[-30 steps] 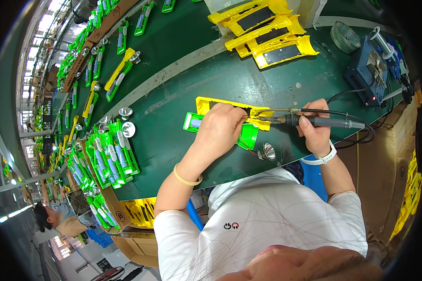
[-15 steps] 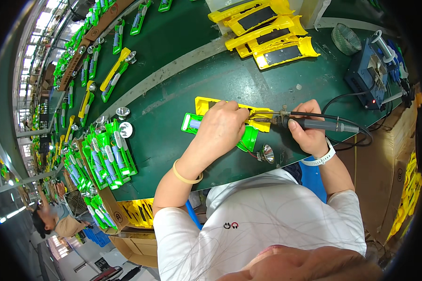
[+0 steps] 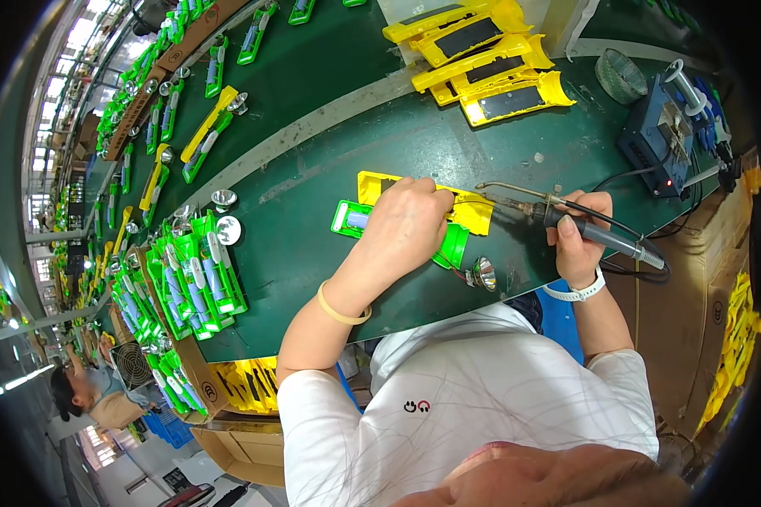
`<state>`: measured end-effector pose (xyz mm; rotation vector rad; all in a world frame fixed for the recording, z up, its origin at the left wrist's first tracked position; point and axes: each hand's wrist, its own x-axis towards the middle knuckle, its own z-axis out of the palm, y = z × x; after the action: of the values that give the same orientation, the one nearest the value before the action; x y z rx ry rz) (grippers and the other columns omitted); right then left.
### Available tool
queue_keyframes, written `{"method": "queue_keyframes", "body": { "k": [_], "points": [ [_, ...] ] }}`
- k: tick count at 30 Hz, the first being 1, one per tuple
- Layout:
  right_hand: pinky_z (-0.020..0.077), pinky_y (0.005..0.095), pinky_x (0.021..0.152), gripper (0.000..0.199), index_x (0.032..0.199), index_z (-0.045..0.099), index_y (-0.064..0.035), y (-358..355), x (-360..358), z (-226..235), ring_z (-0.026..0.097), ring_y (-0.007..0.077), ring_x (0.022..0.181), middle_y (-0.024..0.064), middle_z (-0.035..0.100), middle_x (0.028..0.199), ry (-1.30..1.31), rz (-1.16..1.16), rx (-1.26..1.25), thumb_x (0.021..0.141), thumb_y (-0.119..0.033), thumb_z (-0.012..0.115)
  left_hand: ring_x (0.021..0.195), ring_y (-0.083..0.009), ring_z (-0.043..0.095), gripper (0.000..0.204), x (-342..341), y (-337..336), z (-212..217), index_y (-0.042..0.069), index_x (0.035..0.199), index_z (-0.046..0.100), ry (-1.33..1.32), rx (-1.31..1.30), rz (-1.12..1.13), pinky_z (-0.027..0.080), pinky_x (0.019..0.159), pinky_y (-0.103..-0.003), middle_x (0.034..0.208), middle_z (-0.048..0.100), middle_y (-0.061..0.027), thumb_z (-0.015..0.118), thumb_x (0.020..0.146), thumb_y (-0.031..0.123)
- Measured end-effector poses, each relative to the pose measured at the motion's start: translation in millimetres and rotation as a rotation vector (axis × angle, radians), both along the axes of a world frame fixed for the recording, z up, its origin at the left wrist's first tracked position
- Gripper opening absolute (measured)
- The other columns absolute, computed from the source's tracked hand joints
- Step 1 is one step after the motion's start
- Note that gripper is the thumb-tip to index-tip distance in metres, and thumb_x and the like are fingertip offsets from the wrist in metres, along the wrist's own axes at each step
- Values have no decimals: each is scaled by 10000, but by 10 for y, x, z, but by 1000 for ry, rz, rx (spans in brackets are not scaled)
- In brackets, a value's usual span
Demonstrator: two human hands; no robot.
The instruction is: The person solders wires and electronic components inside flashlight casings using a soldering iron, attaches the housing parts together, and places the assembled flashlights onto the conveyor line.
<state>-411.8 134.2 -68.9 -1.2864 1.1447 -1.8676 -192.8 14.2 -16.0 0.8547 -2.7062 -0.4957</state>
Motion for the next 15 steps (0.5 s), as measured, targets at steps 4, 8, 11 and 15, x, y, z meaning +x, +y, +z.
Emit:
{"method": "queue_keyframes", "body": {
  "k": [4,8,11,15],
  "points": [
    [403,220,467,263,1010,400,-30,-18,12,46,467,79,552,90,512,827,39,1,-2,904,-111,626,729,-327,596,65,9,0,-25,14,782,668,19,-4,3,499,682,-430,735,596,-143,623,739,34],
    [412,221,472,255,1032,396,-32,-45,20,112,480,90,545,123,551,853,34,-71,-7,930,-131,607,727,-334,595,62,25,4,-58,17,773,664,60,-23,-4,498,682,-434,733,596,-150,618,740,42],
    [422,226,472,245,1073,376,-36,-94,77,191,522,112,570,186,586,953,-173,-84,137,956,-126,572,727,-341,596,62,24,2,-60,22,770,664,27,-23,-4,497,681,-437,729,596,-155,615,742,47],
    [606,325,694,251,1140,325,-40,-255,237,201,665,261,978,190,561,1094,-283,99,202,990,-115,512,730,-349,596,70,15,-4,-22,32,787,674,27,4,-13,494,681,-447,725,592,-159,618,751,52]
  ]
}}
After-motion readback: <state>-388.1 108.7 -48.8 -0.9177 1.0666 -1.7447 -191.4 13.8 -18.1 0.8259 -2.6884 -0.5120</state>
